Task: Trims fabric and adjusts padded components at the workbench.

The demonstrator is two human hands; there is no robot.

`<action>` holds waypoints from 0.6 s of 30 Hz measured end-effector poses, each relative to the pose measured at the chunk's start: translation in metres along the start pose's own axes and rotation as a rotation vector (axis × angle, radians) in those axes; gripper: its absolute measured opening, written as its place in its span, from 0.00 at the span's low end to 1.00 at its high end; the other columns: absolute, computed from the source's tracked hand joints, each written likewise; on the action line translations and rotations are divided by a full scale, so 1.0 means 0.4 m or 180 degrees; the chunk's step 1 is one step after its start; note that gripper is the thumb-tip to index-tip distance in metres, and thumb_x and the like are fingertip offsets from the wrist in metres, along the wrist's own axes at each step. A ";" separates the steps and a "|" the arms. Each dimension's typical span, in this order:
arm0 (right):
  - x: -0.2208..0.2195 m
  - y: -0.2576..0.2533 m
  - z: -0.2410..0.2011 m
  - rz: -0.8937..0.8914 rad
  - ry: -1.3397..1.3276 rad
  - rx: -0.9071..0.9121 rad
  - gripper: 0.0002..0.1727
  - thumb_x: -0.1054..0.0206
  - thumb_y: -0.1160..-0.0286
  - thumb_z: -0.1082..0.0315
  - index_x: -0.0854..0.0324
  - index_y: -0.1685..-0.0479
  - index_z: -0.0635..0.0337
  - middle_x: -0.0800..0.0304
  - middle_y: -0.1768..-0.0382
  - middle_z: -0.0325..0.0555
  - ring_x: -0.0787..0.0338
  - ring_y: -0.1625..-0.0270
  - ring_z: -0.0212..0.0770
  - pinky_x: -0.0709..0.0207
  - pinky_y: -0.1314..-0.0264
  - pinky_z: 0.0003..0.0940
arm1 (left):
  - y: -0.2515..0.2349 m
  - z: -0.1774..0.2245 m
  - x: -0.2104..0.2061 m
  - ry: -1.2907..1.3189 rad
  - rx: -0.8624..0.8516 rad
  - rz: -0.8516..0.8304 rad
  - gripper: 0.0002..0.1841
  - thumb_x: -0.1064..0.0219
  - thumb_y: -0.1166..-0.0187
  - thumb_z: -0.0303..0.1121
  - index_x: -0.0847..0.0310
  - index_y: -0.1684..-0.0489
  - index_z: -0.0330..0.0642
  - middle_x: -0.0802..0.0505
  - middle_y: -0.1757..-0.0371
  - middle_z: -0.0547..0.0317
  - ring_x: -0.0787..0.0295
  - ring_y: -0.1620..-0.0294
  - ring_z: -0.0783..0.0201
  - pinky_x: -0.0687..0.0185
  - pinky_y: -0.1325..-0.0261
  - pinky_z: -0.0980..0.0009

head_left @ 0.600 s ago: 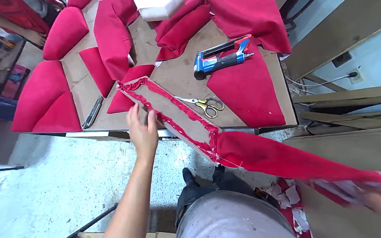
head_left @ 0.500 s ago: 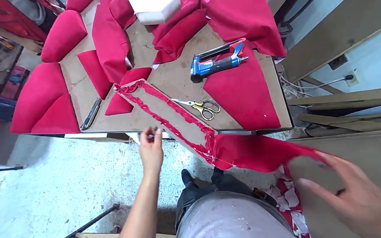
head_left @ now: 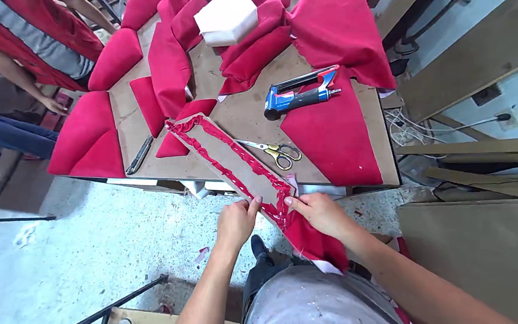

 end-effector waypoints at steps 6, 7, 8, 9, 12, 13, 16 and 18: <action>-0.013 0.024 -0.022 0.0055 0.0085 0.0157 0.32 0.48 0.13 0.37 0.21 0.82 0.50 0.22 0.83 0.39 0.17 0.73 0.41 0.24 0.68 0.49 | -0.118 0.180 0.020 -0.1351 -0.2467 0.1294 0.27 0.46 0.14 0.61 0.12 0.34 0.54 0.14 0.26 0.53 0.24 0.19 0.51 0.37 0.15 0.42; -0.013 0.027 -0.025 0.0109 0.0080 0.0170 0.32 0.48 0.13 0.38 0.22 0.82 0.49 0.23 0.84 0.38 0.18 0.75 0.40 0.25 0.69 0.47 | -0.163 0.188 -0.004 -0.1559 -0.2574 0.1072 0.31 0.52 0.13 0.64 0.17 0.26 0.56 0.20 0.18 0.53 0.35 0.11 0.51 0.53 0.08 0.39; -0.011 0.032 -0.029 0.0146 0.0091 0.0172 0.31 0.48 0.12 0.39 0.22 0.82 0.48 0.24 0.84 0.37 0.18 0.76 0.39 0.24 0.70 0.46 | -0.199 0.190 -0.027 -0.1741 -0.2586 0.0883 0.33 0.58 0.12 0.65 0.19 0.22 0.59 0.24 0.14 0.57 0.42 0.07 0.52 0.64 0.06 0.38; -0.010 0.040 -0.034 0.0184 0.0127 0.0176 0.30 0.48 0.11 0.41 0.23 0.82 0.48 0.24 0.85 0.36 0.19 0.77 0.38 0.25 0.71 0.45 | -0.220 0.191 -0.046 -0.1870 -0.2569 0.0841 0.34 0.61 0.12 0.65 0.19 0.22 0.61 0.22 0.15 0.59 0.41 0.08 0.54 0.67 0.06 0.37; -0.034 0.076 -0.085 0.0165 0.0137 0.0297 0.27 0.48 0.12 0.47 0.23 0.84 0.49 0.24 0.85 0.36 0.18 0.77 0.38 0.25 0.73 0.45 | -0.230 0.186 -0.073 -0.2008 -0.2340 0.0912 0.34 0.65 0.11 0.63 0.21 0.20 0.60 0.21 0.16 0.59 0.37 0.09 0.54 0.68 0.06 0.38; -0.052 0.095 -0.114 0.0044 0.0137 0.0446 0.26 0.47 0.13 0.50 0.19 0.81 0.52 0.20 0.83 0.40 0.15 0.74 0.41 0.21 0.70 0.48 | -0.235 0.184 -0.073 -0.2064 -0.2237 0.0879 0.35 0.66 0.11 0.62 0.23 0.18 0.59 0.24 0.14 0.58 0.39 0.09 0.54 0.69 0.05 0.39; -0.093 0.149 -0.142 0.0170 0.0140 0.0757 0.26 0.47 0.15 0.51 0.24 0.85 0.53 0.26 0.87 0.39 0.19 0.79 0.39 0.27 0.76 0.44 | -0.262 0.197 -0.071 -0.2201 -0.2008 0.0677 0.37 0.68 0.11 0.62 0.32 0.12 0.53 0.31 0.09 0.55 0.44 0.06 0.54 0.68 0.04 0.43; -0.084 0.169 -0.108 0.0157 0.0021 0.0710 0.27 0.49 0.14 0.49 0.27 0.85 0.51 0.30 0.88 0.36 0.23 0.81 0.36 0.31 0.78 0.40 | -0.266 0.199 -0.071 -0.2166 -0.2011 0.0705 0.38 0.68 0.11 0.61 0.33 0.11 0.51 0.33 0.08 0.55 0.47 0.05 0.54 0.68 0.04 0.44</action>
Point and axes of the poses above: each hand's wrist, its own y-axis away from the middle knuckle, its own x-axis out of the back of the hand, z = x × y, the point moved 4 cm from there along -y, towards the middle knuckle
